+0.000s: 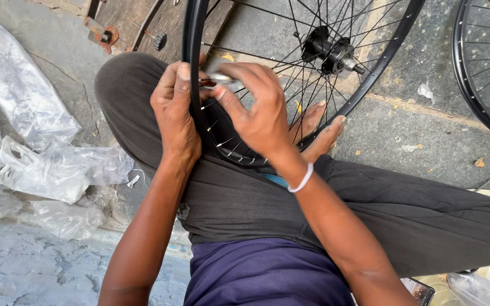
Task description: The person works on a bicycle wheel by hand, inserting spokes into the rim and later handling and threading components onto the central hub.
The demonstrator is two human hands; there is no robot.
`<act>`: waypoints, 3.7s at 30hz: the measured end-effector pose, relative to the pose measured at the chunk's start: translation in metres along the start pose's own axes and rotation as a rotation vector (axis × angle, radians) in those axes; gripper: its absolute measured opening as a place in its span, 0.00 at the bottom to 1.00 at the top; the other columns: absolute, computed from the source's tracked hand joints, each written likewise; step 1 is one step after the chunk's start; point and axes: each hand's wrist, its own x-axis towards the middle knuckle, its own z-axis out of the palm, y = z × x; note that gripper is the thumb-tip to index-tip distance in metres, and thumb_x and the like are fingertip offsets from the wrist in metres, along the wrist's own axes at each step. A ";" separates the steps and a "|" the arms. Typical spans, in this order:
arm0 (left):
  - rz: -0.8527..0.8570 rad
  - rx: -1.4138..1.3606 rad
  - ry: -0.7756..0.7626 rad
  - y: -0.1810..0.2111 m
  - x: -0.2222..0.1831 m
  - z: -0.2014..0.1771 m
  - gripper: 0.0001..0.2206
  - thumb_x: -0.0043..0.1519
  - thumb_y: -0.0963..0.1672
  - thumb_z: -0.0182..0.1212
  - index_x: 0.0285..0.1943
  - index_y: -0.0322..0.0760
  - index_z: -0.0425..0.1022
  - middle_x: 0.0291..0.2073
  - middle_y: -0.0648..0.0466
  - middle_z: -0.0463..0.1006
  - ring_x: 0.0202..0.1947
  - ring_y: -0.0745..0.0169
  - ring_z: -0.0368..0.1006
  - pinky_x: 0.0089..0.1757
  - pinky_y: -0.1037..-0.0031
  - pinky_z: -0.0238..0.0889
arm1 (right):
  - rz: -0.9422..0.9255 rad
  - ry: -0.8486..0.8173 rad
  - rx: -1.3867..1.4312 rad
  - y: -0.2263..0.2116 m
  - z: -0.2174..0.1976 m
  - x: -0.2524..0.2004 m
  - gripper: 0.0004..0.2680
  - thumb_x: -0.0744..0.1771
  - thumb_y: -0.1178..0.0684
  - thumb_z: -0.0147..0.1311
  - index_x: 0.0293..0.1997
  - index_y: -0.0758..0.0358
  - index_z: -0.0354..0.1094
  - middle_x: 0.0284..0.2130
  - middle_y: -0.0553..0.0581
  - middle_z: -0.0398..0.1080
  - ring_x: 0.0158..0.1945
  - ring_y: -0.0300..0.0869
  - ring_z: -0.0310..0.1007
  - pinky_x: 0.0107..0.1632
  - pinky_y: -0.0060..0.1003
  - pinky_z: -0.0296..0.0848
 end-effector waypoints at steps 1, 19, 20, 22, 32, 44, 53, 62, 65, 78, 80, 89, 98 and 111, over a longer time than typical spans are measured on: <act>-0.012 -0.021 -0.001 0.000 -0.001 -0.001 0.15 0.71 0.49 0.61 0.54 0.31 0.78 0.35 0.58 0.76 0.35 0.75 0.71 0.40 0.80 0.65 | 0.020 -0.092 0.143 0.001 -0.003 0.006 0.14 0.70 0.46 0.59 0.58 0.65 0.70 0.51 0.61 0.76 0.57 0.50 0.75 0.63 0.45 0.72; 0.119 0.084 0.053 0.001 -0.010 0.008 0.09 0.73 0.46 0.61 0.51 0.35 0.72 0.36 0.61 0.72 0.35 0.76 0.66 0.39 0.81 0.61 | 0.046 -0.218 0.654 0.009 -0.021 0.020 0.14 0.65 0.59 0.61 0.56 0.65 0.66 0.50 0.59 0.73 0.48 0.42 0.73 0.54 0.40 0.70; 0.122 0.097 0.036 -0.001 -0.011 0.006 0.10 0.75 0.46 0.61 0.50 0.33 0.73 0.36 0.60 0.73 0.33 0.76 0.65 0.38 0.82 0.61 | 0.050 -0.170 0.557 0.008 -0.017 0.015 0.13 0.64 0.59 0.61 0.52 0.65 0.67 0.50 0.59 0.73 0.44 0.42 0.72 0.51 0.38 0.70; 0.140 0.127 -0.002 -0.003 -0.011 0.002 0.12 0.77 0.47 0.60 0.48 0.31 0.73 0.35 0.59 0.73 0.31 0.76 0.64 0.36 0.84 0.59 | -0.013 -0.056 0.246 0.005 0.000 0.010 0.13 0.63 0.60 0.61 0.52 0.67 0.67 0.50 0.59 0.74 0.43 0.42 0.72 0.49 0.37 0.69; 0.128 0.062 -0.017 -0.003 -0.012 0.005 0.12 0.76 0.48 0.62 0.48 0.32 0.73 0.34 0.57 0.75 0.29 0.77 0.66 0.33 0.85 0.59 | 0.001 -0.024 0.118 0.008 0.014 0.011 0.15 0.68 0.55 0.62 0.60 0.64 0.64 0.43 0.53 0.74 0.48 0.38 0.76 0.51 0.33 0.75; 0.124 0.061 -0.019 -0.001 -0.012 0.013 0.13 0.75 0.48 0.62 0.48 0.32 0.74 0.35 0.56 0.76 0.32 0.76 0.67 0.37 0.83 0.61 | 0.053 -0.062 0.078 0.005 0.013 0.008 0.19 0.64 0.58 0.60 0.62 0.67 0.61 0.48 0.55 0.75 0.39 0.36 0.73 0.48 0.36 0.71; 0.117 0.052 0.008 0.002 -0.013 0.018 0.12 0.72 0.48 0.62 0.46 0.34 0.72 0.37 0.57 0.76 0.34 0.74 0.69 0.39 0.81 0.63 | -0.026 -0.013 0.184 -0.001 -0.003 0.009 0.15 0.64 0.62 0.56 0.56 0.71 0.65 0.48 0.59 0.74 0.52 0.42 0.75 0.57 0.40 0.70; 0.160 -0.005 -0.006 -0.008 -0.010 0.014 0.11 0.73 0.46 0.64 0.46 0.33 0.73 0.33 0.59 0.73 0.33 0.76 0.65 0.38 0.82 0.60 | -0.004 -0.012 0.306 0.011 0.005 0.012 0.12 0.68 0.57 0.61 0.55 0.68 0.66 0.49 0.58 0.73 0.55 0.40 0.75 0.57 0.36 0.76; 0.140 0.007 0.001 -0.006 -0.008 0.017 0.10 0.72 0.47 0.63 0.47 0.35 0.73 0.34 0.59 0.74 0.34 0.76 0.66 0.39 0.81 0.61 | 0.159 -0.070 0.113 -0.001 0.006 0.010 0.18 0.65 0.59 0.60 0.62 0.67 0.66 0.42 0.58 0.77 0.42 0.45 0.71 0.50 0.40 0.74; 0.162 0.036 -0.012 -0.002 -0.010 0.019 0.12 0.72 0.48 0.62 0.46 0.36 0.73 0.33 0.59 0.73 0.33 0.75 0.69 0.40 0.80 0.66 | -0.043 -0.128 0.589 0.019 -0.012 0.009 0.18 0.65 0.58 0.63 0.62 0.66 0.67 0.51 0.62 0.75 0.50 0.43 0.75 0.56 0.41 0.74; 0.155 0.042 0.004 -0.005 -0.010 0.015 0.12 0.72 0.48 0.62 0.45 0.35 0.72 0.32 0.60 0.72 0.32 0.76 0.68 0.38 0.80 0.64 | -0.029 -0.088 0.388 0.017 -0.001 0.007 0.17 0.66 0.58 0.61 0.61 0.68 0.67 0.48 0.61 0.75 0.49 0.42 0.75 0.54 0.40 0.72; 0.156 0.028 0.023 -0.002 -0.009 0.015 0.11 0.71 0.48 0.63 0.45 0.36 0.73 0.35 0.60 0.75 0.35 0.76 0.68 0.40 0.81 0.63 | 0.126 -0.110 0.323 -0.004 0.001 0.019 0.15 0.62 0.59 0.60 0.53 0.69 0.67 0.44 0.61 0.78 0.38 0.39 0.74 0.41 0.36 0.69; 0.148 0.055 0.023 -0.001 -0.009 0.019 0.12 0.70 0.48 0.63 0.46 0.34 0.74 0.34 0.60 0.74 0.34 0.77 0.67 0.39 0.82 0.61 | -0.022 -0.073 0.295 0.003 0.002 0.015 0.18 0.62 0.59 0.59 0.58 0.72 0.66 0.45 0.62 0.76 0.47 0.44 0.76 0.47 0.43 0.71; 0.100 -0.018 -0.019 0.001 -0.011 0.017 0.13 0.72 0.45 0.63 0.52 0.26 0.79 0.37 0.57 0.78 0.35 0.74 0.68 0.39 0.82 0.60 | -0.444 0.211 -0.116 -0.022 -0.007 0.000 0.10 0.63 0.64 0.58 0.44 0.68 0.60 0.46 0.75 0.69 0.47 0.59 0.76 0.51 0.51 0.78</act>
